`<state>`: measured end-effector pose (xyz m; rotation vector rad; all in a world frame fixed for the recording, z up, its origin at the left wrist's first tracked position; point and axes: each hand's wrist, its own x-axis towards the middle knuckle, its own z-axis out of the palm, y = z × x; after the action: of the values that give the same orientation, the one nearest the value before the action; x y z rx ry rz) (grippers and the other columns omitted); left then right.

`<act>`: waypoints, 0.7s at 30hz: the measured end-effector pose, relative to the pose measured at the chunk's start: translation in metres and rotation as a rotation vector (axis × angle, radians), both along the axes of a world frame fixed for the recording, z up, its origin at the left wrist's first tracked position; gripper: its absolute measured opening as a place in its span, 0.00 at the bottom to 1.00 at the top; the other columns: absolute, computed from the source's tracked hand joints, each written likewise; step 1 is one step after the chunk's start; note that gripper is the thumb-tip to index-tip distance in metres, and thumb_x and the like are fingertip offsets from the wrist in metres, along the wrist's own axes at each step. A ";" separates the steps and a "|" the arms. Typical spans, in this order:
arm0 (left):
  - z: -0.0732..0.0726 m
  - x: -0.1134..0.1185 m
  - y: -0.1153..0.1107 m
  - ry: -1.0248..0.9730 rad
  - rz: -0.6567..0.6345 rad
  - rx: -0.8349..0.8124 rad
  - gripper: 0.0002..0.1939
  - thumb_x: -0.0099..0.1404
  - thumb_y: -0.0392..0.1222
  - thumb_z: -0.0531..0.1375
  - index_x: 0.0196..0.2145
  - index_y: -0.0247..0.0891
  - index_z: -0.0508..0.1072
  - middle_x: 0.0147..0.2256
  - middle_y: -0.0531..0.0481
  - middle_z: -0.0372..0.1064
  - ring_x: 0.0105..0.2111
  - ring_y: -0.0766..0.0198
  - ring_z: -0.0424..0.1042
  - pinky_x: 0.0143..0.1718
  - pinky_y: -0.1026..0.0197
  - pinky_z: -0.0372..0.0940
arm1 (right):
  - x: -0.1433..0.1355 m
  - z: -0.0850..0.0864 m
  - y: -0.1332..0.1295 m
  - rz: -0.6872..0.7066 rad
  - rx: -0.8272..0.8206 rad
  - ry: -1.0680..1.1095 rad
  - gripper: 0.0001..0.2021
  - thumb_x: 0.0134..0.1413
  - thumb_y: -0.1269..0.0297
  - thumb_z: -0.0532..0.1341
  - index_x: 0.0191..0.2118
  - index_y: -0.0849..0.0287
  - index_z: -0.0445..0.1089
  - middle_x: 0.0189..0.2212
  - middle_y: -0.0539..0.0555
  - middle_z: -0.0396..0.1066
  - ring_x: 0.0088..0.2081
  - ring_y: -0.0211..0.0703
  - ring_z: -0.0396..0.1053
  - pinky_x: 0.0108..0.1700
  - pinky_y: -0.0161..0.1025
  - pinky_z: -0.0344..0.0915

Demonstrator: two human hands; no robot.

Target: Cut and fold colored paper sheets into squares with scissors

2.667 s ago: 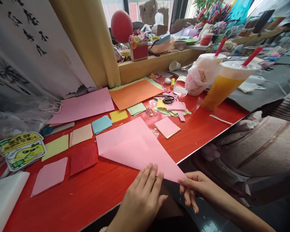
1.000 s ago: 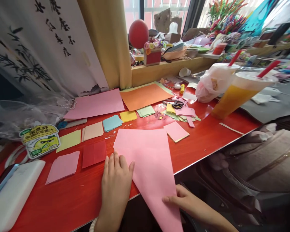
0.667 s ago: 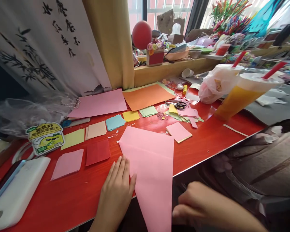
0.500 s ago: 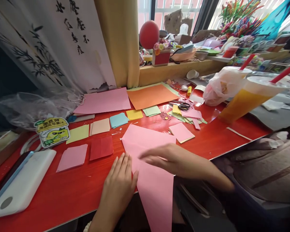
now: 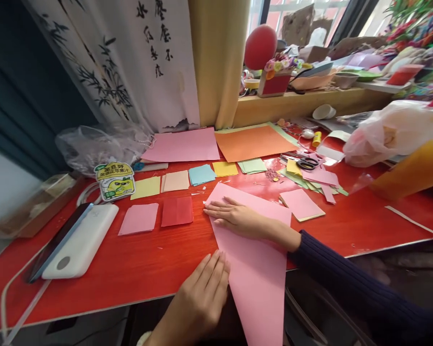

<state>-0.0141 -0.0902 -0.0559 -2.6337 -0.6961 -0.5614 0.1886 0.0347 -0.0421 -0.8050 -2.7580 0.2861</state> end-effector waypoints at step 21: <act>-0.030 0.017 -0.050 -0.129 -0.394 -0.637 0.12 0.67 0.38 0.54 0.44 0.47 0.73 0.47 0.51 0.73 0.45 0.65 0.72 0.45 0.64 0.70 | -0.005 0.000 -0.001 -0.017 0.009 -0.046 0.21 0.68 0.63 0.43 0.64 0.55 0.52 0.64 0.50 0.51 0.64 0.44 0.50 0.64 0.54 0.45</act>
<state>0.0026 -0.1404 -0.0858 -3.3962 -0.4358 -0.7131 0.1835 0.0338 -0.0421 -0.8430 -2.7918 0.2555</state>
